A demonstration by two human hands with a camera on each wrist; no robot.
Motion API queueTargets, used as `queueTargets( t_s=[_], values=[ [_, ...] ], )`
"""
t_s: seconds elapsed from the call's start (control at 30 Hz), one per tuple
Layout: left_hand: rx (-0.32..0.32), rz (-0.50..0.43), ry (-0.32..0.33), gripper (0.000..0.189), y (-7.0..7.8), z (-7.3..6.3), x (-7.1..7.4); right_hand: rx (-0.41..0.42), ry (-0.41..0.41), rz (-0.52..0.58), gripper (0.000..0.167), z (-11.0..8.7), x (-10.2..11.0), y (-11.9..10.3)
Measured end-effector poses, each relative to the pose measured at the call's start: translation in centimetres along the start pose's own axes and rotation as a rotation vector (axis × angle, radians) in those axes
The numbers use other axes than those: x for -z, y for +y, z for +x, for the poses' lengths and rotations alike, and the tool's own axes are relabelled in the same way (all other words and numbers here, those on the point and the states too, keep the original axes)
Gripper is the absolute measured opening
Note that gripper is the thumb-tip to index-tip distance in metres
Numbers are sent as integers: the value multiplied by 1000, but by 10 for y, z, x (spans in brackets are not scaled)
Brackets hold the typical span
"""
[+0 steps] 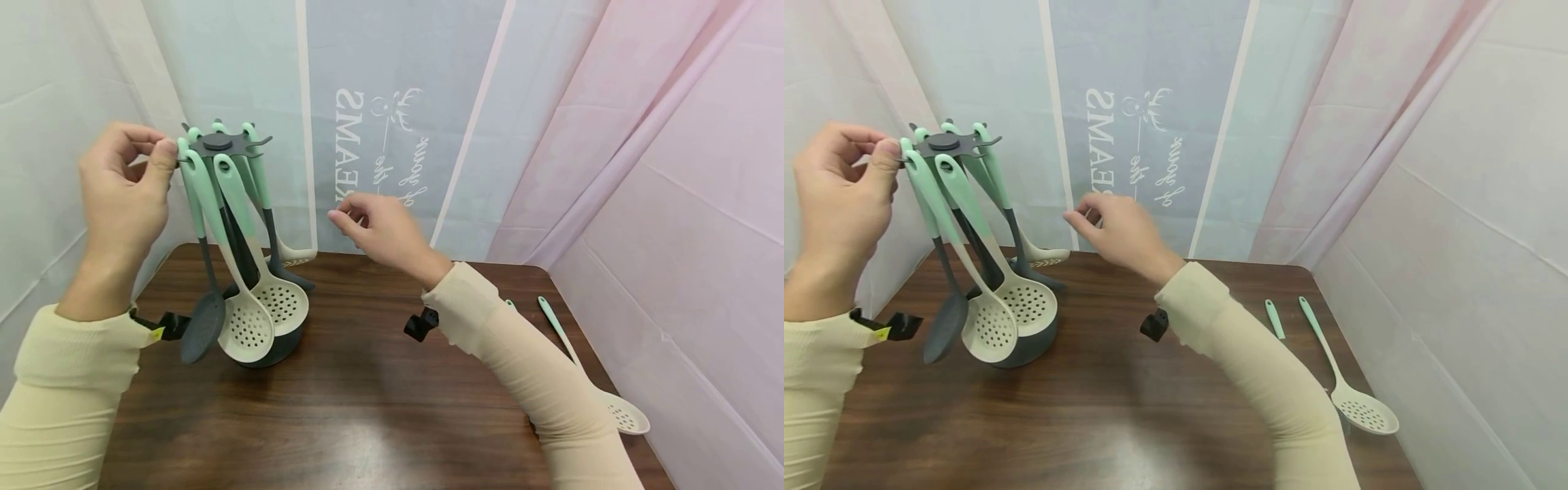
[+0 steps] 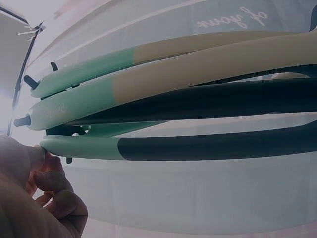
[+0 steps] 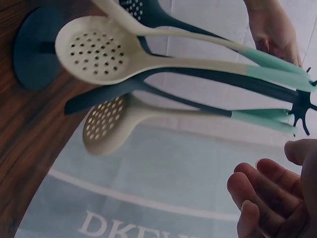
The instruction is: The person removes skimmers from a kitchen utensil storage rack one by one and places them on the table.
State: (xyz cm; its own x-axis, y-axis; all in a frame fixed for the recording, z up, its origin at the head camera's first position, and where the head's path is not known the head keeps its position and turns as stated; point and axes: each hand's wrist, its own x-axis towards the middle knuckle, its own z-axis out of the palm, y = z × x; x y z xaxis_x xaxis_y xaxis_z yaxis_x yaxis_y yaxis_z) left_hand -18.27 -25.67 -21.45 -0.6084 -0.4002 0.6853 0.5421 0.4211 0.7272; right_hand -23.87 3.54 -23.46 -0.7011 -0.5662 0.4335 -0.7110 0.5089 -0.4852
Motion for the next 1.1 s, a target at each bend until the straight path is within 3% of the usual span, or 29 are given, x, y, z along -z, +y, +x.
queueTargets(
  t_s=[0.43,0.9,1.1],
  values=[
    [1,-19,9,8,0,0,0,13,-143,107,20,13,-34,-21],
    [2,-29,13,8,0,1,-1,54,-177,119,34,19,-73,-38],
    [4,-27,10,9,-1,1,-1,75,-197,72,28,19,-81,-41]
  ],
)
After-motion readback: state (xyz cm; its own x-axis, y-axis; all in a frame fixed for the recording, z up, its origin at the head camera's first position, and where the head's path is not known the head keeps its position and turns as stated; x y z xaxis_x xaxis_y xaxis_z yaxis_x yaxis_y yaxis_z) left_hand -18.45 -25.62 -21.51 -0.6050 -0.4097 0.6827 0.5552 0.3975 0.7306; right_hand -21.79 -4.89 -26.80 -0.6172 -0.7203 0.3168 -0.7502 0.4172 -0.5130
